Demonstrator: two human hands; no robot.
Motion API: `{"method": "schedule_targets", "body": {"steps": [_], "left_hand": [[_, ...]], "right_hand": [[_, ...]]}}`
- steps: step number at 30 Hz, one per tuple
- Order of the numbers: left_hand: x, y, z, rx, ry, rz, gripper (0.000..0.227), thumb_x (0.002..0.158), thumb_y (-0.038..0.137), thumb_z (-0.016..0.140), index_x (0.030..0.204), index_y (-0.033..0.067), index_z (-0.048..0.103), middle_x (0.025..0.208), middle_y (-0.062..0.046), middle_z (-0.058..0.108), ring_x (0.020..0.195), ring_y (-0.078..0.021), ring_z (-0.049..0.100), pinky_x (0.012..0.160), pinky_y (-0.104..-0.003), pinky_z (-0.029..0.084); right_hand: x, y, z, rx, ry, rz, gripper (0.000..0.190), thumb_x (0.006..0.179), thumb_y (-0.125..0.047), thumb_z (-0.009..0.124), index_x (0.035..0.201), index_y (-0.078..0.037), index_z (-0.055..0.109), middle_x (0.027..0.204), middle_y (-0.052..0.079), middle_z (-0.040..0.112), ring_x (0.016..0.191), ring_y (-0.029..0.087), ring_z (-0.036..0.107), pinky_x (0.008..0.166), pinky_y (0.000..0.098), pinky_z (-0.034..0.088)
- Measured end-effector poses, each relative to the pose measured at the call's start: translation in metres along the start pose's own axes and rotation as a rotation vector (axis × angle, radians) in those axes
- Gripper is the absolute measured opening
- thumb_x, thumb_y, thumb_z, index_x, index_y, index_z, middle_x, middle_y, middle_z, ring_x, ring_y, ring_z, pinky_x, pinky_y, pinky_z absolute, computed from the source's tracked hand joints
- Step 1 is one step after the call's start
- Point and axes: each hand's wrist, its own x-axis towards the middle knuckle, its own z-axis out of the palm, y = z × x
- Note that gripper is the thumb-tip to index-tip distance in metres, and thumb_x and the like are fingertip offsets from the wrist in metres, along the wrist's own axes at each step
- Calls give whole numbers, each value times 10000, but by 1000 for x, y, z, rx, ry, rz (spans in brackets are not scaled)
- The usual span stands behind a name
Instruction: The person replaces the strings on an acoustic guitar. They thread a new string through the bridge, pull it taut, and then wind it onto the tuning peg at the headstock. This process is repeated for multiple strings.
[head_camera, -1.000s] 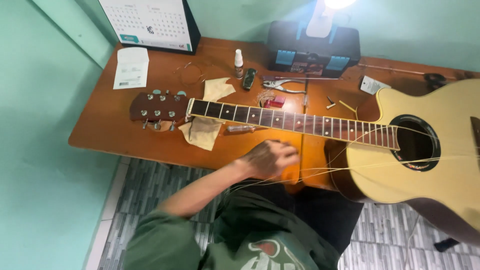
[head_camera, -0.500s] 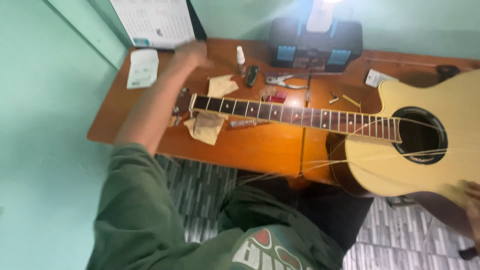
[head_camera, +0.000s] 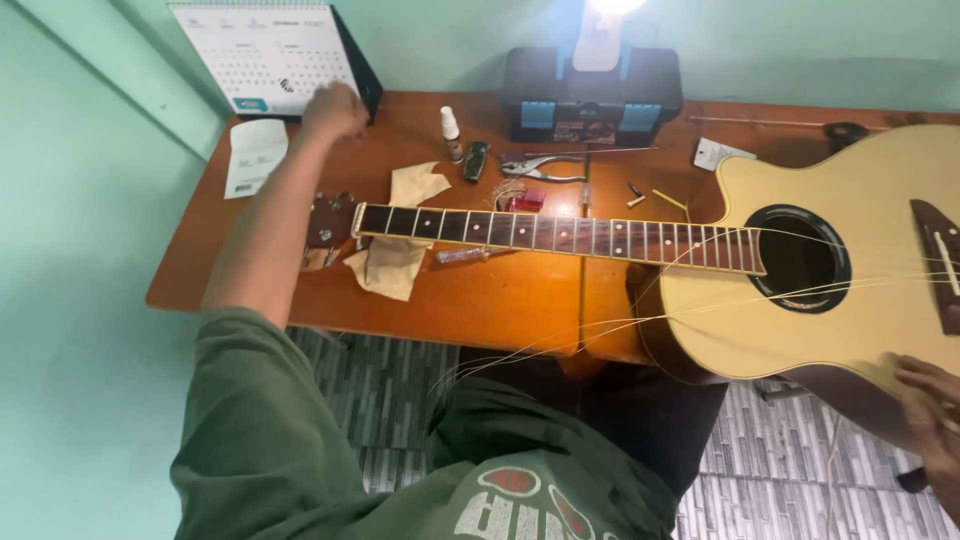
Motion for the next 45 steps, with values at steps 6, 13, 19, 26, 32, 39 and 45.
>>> {"method": "schedule_targets", "body": {"steps": [6, 13, 19, 26, 32, 39, 45], "left_hand": [[-110, 33, -76, -856, 89, 112, 201, 1074, 156, 550, 1177, 53, 688, 938, -60, 734, 741, -128, 728, 673, -208, 645], [-229, 90, -92, -1102, -25, 183, 225, 1049, 222, 598, 1180, 78, 713, 911, -44, 766, 701, -113, 733, 623, -186, 619], [-268, 159, -18, -1107, -209, 347, 237, 1058, 303, 586, 1035, 138, 755, 780, -19, 728, 502, -47, 549, 428, -122, 441], [-268, 221, 85, -1518, -373, 599, 521, 1043, 527, 485, 916, 90, 739, 584, -58, 548, 438, -67, 450, 425, -143, 274], [-274, 223, 131, -1534, -741, 687, 378, 1096, 302, 483, 1097, -2, 708, 566, -49, 419, 472, -69, 345, 431, -142, 274], [-322, 196, 125, -1645, -934, 427, 407, 1061, 265, 510, 1283, -51, 637, 916, -152, 733, 854, -213, 750, 761, -340, 630], [-332, 168, 116, -1649, -985, 498, 364, 1064, 172, 521, 1327, -68, 595, 1025, -203, 758, 943, -258, 772, 813, -375, 640]], "right_hand": [[-1, -90, 26, -2, 305, -5, 516, 979, -298, 471, 1366, 12, 613, 1635, 221, 502, 1564, 354, 439, 1274, 470, 339], [37, -491, 88, -27, 719, 207, 154, 1222, -28, 571, 1350, 13, 646, 1511, 167, 632, 1232, 342, 644, 897, 402, 540], [106, -549, 90, -212, 569, -242, 270, 965, 61, 661, 1233, 29, 670, 1294, 210, 707, 1222, 302, 681, 1105, 392, 531], [216, -563, 130, -47, 520, -341, 536, 795, 157, 710, 1288, -52, 690, 1156, 165, 715, 1082, 366, 668, 1007, 476, 506], [214, -573, 142, 16, 449, -308, 679, 989, -77, 665, 1586, -103, 343, 1190, 267, 717, 1025, 442, 727, 809, 501, 580], [190, -588, 151, 611, 486, -119, 200, 1020, -73, 625, 1195, -41, 717, 799, 140, 730, 493, 162, 663, 388, 240, 506], [190, -610, 151, 754, 478, -31, 192, 1022, -54, 607, 1155, 30, 716, 848, 238, 722, 483, 244, 692, 301, 235, 453]]}}
